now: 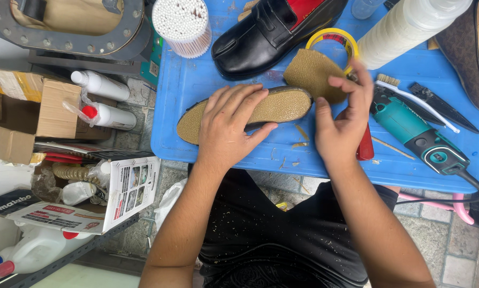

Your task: The person uses a small yellow tool to scrape and clean the edges of a shoe sole, removing old adhesive or debris. They rotate the shoe to access different sides and compare it with another shoe. The person then removes the insole from the shoe and continues to scrape the interior edges of the shoe's upper.

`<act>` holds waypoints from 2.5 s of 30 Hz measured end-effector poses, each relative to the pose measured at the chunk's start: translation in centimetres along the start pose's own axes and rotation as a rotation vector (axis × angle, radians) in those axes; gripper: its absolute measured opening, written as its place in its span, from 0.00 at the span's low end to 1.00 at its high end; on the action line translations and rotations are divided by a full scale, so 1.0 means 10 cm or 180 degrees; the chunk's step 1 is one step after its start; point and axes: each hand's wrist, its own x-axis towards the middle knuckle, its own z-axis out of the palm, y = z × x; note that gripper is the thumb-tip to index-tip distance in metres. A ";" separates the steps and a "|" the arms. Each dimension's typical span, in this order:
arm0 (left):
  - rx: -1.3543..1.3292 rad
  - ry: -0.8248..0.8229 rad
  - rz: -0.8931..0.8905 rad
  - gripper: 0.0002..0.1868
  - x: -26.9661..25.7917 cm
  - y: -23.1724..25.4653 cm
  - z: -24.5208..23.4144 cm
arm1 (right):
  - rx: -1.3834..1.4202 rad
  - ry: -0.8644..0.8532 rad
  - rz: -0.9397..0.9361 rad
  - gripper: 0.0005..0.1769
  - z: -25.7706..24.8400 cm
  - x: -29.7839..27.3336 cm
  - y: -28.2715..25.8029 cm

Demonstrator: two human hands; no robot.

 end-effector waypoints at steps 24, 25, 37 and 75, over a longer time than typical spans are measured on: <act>-0.0150 -0.0138 0.0159 0.33 0.19 -0.12 -0.06 | -0.0701 -0.1585 -0.0423 0.10 -1.54 -0.64 -1.15; -0.0239 -0.0163 0.0153 0.33 0.17 -0.11 -0.04 | -0.0722 -0.1561 -0.0403 0.10 -1.55 -0.66 -1.17; -0.0054 -0.0275 0.0126 0.35 0.13 -0.12 -0.05 | -0.0944 -0.1208 -0.0418 0.11 -1.44 -0.42 -1.16; 0.0209 0.0045 0.1328 0.24 0.26 0.72 -0.04 | 0.0065 -0.0975 0.0261 0.29 -1.27 -0.26 -0.44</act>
